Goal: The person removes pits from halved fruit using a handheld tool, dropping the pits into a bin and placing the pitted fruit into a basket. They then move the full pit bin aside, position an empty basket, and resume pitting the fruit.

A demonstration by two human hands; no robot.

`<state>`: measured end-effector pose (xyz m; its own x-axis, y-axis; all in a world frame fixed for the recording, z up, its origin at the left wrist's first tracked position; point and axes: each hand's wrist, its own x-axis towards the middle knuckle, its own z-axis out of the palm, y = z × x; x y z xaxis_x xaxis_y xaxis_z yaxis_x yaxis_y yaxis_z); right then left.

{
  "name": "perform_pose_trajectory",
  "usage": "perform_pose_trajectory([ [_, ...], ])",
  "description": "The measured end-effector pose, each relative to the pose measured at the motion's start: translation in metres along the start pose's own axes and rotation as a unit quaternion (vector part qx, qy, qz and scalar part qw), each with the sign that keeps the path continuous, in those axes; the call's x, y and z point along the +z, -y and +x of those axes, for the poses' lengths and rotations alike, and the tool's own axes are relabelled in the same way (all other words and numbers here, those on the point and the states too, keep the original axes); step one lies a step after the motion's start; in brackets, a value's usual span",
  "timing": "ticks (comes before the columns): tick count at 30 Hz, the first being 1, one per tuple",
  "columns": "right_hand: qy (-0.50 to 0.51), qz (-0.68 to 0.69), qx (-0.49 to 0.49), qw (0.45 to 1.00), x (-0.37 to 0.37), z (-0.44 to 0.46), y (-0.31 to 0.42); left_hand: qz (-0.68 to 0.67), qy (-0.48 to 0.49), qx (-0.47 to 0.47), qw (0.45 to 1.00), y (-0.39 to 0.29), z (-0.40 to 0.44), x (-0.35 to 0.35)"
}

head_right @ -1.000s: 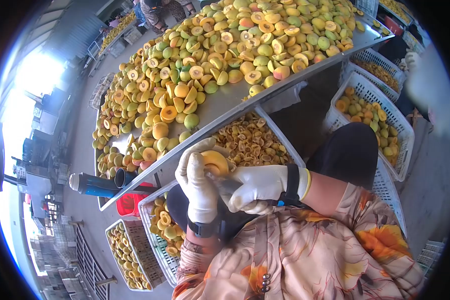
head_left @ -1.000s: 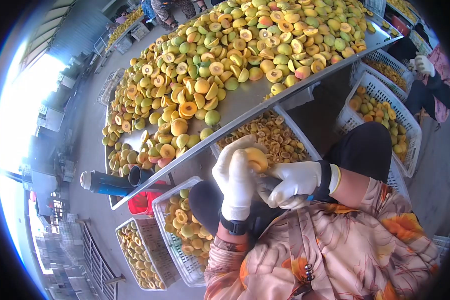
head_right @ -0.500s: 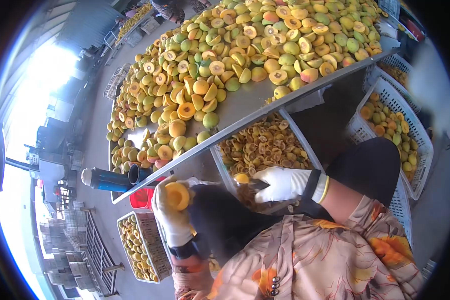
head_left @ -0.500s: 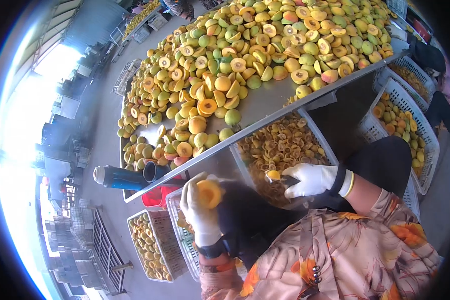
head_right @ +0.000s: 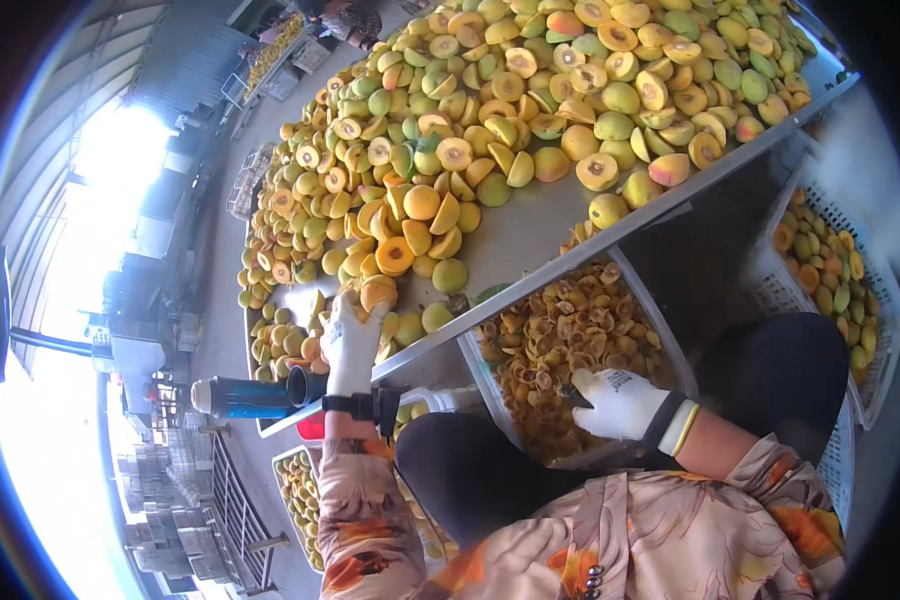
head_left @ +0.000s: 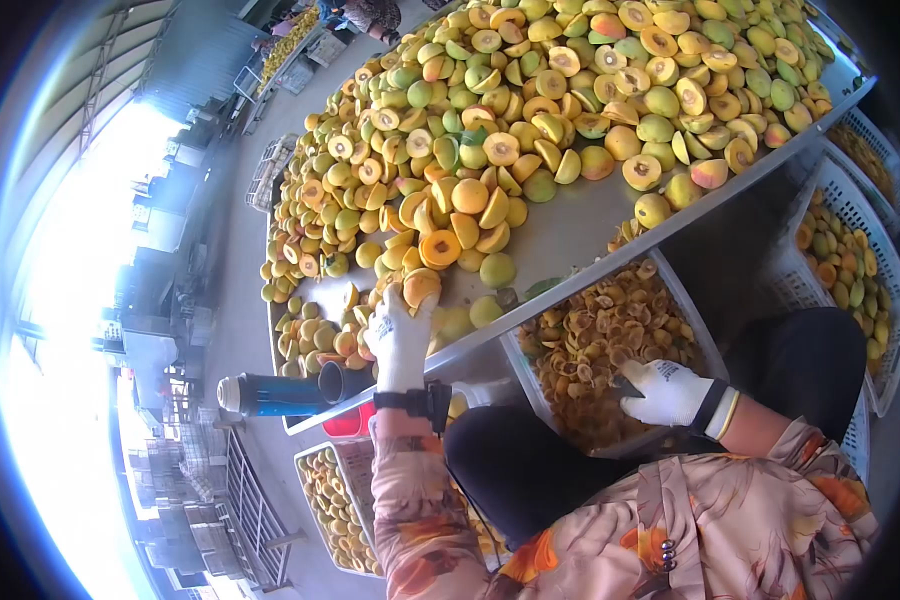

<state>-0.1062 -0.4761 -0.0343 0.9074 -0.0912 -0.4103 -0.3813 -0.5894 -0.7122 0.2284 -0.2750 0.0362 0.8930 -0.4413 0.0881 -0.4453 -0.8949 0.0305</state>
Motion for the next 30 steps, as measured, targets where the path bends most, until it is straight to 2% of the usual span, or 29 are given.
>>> perform_pose_trajectory([
  [1, 0.003, 0.006, 0.004, 1.0, 0.0, 0.0, 0.0, 0.056, 0.043, -0.02, 0.997, -0.015, 0.012, 0.001],
  [4, 0.009, 0.015, 0.018, 1.0, -0.004, -0.003, 0.001, 0.091, 0.07, -0.057, 0.992, -0.021, 0.034, 0.022],
  [7, -0.015, 0.026, -0.009, 1.0, -0.009, -0.005, 0.004, 0.034, -0.014, -0.019, 0.999, -0.002, 0.024, 0.03],
  [8, -0.028, 0.029, -0.025, 0.999, -0.009, -0.007, 0.005, -0.051, -0.069, -0.008, 0.996, 0.005, 0.012, 0.031],
  [9, -0.052, 0.037, -0.041, 0.997, -0.007, -0.007, 0.003, -0.193, -0.075, 0.022, 0.978, 0.005, 0.0, 0.027],
  [11, -0.098, 0.05, -0.078, 0.991, 0.0, -0.007, 0.0, -0.461, -0.088, 0.076, 0.88, -0.003, -0.033, 0.006],
  [12, -0.102, 0.081, -0.09, 0.987, -0.002, -0.009, 0.006, -0.56, -0.043, 0.047, 0.826, -0.011, -0.053, -0.01],
  [13, -0.093, 0.134, -0.114, 0.98, -0.008, -0.014, 0.018, -0.647, -0.011, 0.059, 0.76, -0.021, -0.076, -0.025],
  [15, -0.077, 0.239, -0.155, 0.955, -0.021, -0.027, 0.046, -0.736, 0.038, 0.051, 0.674, -0.039, -0.115, -0.046],
  [17, -0.063, 0.212, -0.156, 0.963, -0.021, -0.035, 0.063, -0.799, 0.072, 0.058, 0.594, -0.05, -0.145, -0.049],
  [18, -0.121, 0.173, -0.209, 0.955, -0.018, -0.043, 0.072, -0.811, 0.084, 0.061, 0.575, -0.056, -0.158, -0.051],
  [21, -0.135, 0.156, -0.237, 0.949, -0.013, -0.061, 0.094, -0.852, 0.09, 0.063, 0.512, -0.078, -0.193, -0.052],
  [23, -0.164, 0.127, -0.246, 0.947, -0.008, -0.071, 0.101, -0.855, 0.074, 0.032, 0.512, -0.097, -0.214, -0.062],
  [26, -0.217, 0.099, -0.252, 0.938, 0.003, -0.083, 0.107, -0.883, 0.102, 0.068, 0.453, -0.108, -0.233, -0.059],
  [29, -0.257, 0.066, -0.306, 0.914, 0.011, -0.088, 0.105, -0.884, 0.085, 0.016, 0.459, -0.119, -0.246, -0.07],
  [30, -0.257, 0.062, -0.285, 0.921, 0.015, -0.089, 0.105, -0.849, 0.053, 0.016, 0.526, -0.119, -0.245, -0.066],
])
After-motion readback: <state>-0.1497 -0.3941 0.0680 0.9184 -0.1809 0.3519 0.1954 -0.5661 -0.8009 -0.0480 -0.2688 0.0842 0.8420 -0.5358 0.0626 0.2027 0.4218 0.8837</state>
